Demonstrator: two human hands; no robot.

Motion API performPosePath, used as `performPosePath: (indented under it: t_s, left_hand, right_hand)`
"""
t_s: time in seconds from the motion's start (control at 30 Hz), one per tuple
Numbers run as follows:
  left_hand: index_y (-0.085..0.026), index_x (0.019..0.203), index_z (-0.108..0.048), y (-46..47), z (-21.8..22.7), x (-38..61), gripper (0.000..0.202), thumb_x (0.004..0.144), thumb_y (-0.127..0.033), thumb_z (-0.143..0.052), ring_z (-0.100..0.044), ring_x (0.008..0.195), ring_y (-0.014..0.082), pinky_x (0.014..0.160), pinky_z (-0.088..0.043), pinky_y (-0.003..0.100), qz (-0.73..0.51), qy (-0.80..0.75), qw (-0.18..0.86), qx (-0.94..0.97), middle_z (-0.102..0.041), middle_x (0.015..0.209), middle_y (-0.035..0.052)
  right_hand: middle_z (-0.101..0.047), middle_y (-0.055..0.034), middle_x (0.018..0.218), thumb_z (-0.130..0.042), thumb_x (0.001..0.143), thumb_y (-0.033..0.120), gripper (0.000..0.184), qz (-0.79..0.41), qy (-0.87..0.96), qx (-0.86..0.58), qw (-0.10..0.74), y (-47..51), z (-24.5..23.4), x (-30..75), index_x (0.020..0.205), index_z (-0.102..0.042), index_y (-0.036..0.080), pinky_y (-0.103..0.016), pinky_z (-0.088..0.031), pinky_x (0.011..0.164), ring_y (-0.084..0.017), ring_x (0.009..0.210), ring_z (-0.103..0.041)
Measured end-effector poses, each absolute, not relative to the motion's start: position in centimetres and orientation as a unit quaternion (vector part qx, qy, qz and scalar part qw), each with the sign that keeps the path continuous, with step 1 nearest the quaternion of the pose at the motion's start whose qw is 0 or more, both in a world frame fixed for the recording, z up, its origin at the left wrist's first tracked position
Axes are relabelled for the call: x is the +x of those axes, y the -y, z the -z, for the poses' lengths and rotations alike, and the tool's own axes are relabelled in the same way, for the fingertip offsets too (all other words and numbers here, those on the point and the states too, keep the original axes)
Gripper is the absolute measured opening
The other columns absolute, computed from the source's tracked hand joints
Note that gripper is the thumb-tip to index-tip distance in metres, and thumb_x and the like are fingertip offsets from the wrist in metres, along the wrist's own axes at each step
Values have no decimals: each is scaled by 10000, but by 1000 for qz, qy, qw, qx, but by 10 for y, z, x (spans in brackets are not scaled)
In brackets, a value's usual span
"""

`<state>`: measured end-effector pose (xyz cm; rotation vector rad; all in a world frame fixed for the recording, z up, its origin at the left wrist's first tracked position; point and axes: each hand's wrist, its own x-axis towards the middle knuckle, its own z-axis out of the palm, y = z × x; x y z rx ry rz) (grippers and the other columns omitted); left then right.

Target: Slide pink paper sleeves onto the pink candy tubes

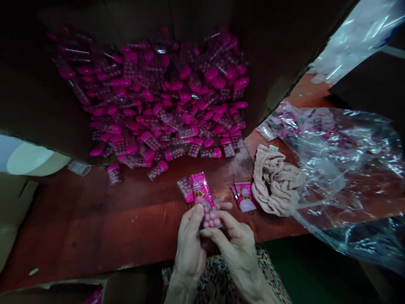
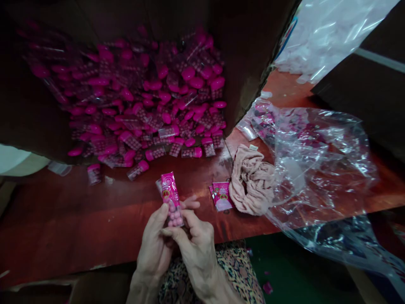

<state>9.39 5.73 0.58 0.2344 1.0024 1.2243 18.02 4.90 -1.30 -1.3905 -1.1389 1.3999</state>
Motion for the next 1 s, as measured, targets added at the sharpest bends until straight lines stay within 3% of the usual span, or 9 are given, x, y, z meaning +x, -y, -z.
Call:
performPosePath:
  t_s: [0.17,0.33,0.47,0.7,0.83,1.0]
  left_hand:
    - [-99,899,-706,-50,-8,91,346,805,-401,-564,-417,411,31,350,-300,134,-544,-467,694,71,-704,800,120]
    - [-130,993,-676,-55,-9,81,371,777,-418,-586,-361,338,36,277,-264,168,-555,-470,682,82,-708,838,110]
    - [-137,993,-677,-52,-12,85,351,795,-406,-570,-313,317,7,263,-218,149,-555,-504,657,84,-709,894,113]
    - [-141,983,-687,-49,-16,89,353,753,-402,-629,-469,415,48,298,-293,145,-562,-493,662,52,-712,926,117]
    - [-125,910,-705,-52,-11,90,314,749,-386,-640,-600,564,114,463,-463,191,-593,-507,625,20,-719,884,117]
    - [-121,910,-713,-47,-8,95,312,736,-374,-659,-617,590,118,528,-494,194,-595,-513,618,38,-724,881,121]
  right_hand:
    - [-588,17,550,-541,831,365,223,-619,457,-508,387,-48,7,182,825,-613,154,-204,-476,457,-113,462,-563]
    - [-560,19,558,-490,862,429,297,-677,440,-472,354,-46,3,180,761,-540,155,-194,-456,443,-96,450,-551]
    - [-528,25,547,-434,891,437,320,-648,473,-489,343,-41,7,177,739,-501,164,-191,-418,429,-94,456,-522]
    - [-533,14,571,-386,919,377,279,-573,529,-525,342,-38,4,174,773,-507,172,-191,-394,444,-98,472,-508]
    - [-565,-4,584,-376,917,335,260,-484,581,-560,338,-34,3,168,743,-500,187,-202,-392,464,-119,481,-548]
    - [-554,5,572,-380,912,313,252,-473,576,-563,358,-32,3,167,730,-500,187,-204,-366,445,-113,455,-530]
